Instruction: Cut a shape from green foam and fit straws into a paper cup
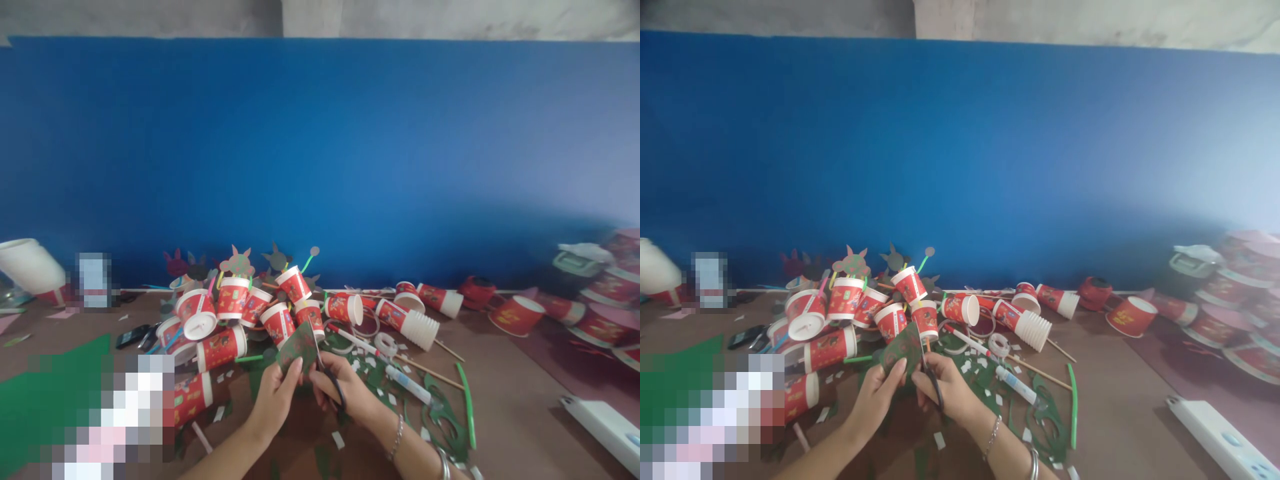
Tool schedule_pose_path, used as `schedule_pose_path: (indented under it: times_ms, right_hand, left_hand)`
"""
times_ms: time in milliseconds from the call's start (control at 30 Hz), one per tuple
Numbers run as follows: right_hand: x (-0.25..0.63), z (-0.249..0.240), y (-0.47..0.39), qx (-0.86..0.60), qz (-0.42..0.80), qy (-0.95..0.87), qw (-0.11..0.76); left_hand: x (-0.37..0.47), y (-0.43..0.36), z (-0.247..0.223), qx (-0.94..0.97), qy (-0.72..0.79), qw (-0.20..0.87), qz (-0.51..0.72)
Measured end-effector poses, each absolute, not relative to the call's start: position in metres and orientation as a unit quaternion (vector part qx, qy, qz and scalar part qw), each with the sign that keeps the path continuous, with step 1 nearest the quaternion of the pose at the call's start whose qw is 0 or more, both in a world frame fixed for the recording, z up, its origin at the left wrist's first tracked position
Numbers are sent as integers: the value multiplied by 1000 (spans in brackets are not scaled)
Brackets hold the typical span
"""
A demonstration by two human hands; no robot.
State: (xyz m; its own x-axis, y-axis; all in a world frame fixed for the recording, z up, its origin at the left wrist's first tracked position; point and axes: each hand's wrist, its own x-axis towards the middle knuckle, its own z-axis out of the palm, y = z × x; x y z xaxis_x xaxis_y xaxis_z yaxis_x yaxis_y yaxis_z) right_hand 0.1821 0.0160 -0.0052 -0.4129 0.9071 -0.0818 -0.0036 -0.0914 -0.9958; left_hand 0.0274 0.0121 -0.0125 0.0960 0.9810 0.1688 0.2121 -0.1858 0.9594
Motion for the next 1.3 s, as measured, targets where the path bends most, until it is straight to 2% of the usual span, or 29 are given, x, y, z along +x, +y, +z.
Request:
schedule_pose_path:
  times_ms: [1300]
  right_hand:
    - [192, 5, 19, -423, 632, -552, 343]
  left_hand:
    - [22, 18, -10, 619, 477, 450, 432]
